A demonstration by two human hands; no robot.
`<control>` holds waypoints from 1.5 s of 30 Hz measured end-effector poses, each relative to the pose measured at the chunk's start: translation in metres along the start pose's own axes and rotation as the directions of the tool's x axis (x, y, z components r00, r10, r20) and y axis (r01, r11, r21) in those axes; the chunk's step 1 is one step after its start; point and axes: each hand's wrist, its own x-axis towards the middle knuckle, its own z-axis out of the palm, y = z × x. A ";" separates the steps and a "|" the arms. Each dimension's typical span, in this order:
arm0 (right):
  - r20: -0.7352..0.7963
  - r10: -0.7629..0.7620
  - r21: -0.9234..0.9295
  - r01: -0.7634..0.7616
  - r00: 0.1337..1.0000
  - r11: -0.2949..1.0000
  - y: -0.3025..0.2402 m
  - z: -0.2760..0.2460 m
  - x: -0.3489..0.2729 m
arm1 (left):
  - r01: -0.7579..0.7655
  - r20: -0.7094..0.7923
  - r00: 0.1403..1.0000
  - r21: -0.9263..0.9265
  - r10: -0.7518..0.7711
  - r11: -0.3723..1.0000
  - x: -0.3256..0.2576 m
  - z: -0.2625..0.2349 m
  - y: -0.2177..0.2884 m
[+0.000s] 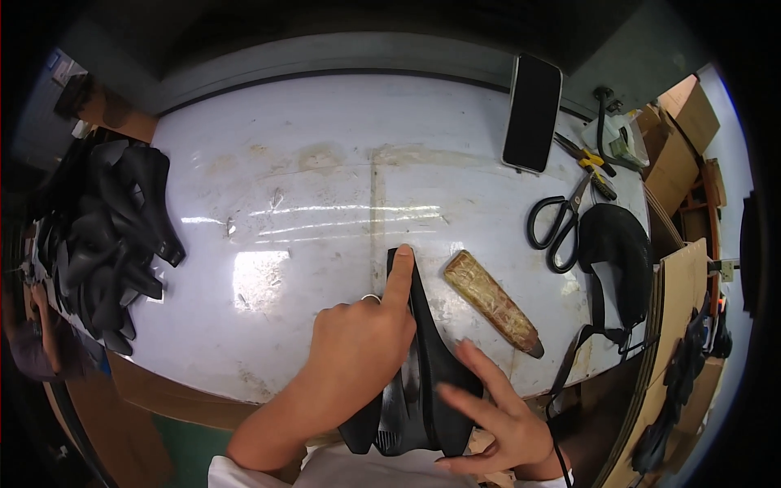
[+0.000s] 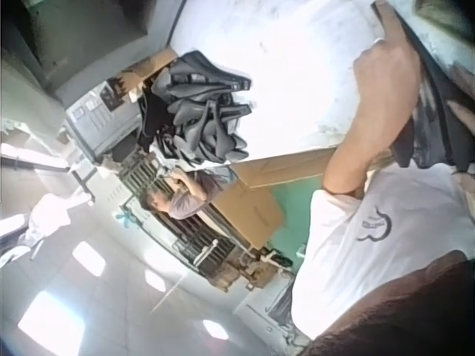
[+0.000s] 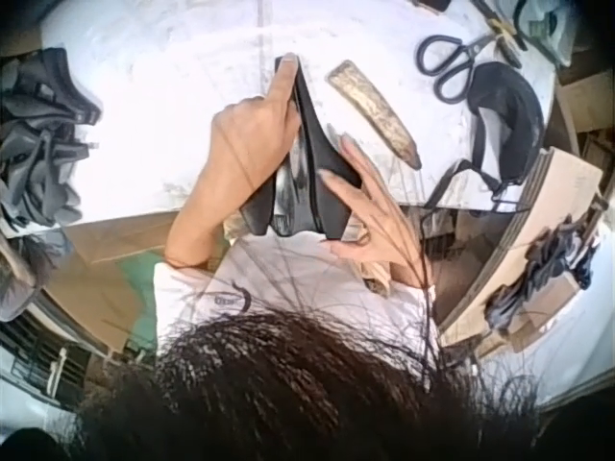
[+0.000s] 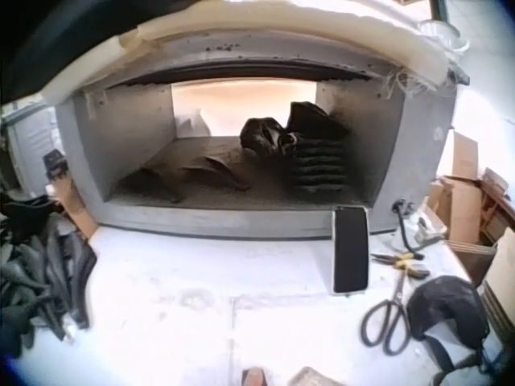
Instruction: Trimming and inspecting plastic bicycle saddle shells at a manufacturing workstation.
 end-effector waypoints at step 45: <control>0.174 -0.178 -0.568 0.246 0.969 0.785 0.026 0.020 -0.004 | 0.313 0.458 0.866 -0.808 0.198 0.499 -0.069 -0.066 -0.020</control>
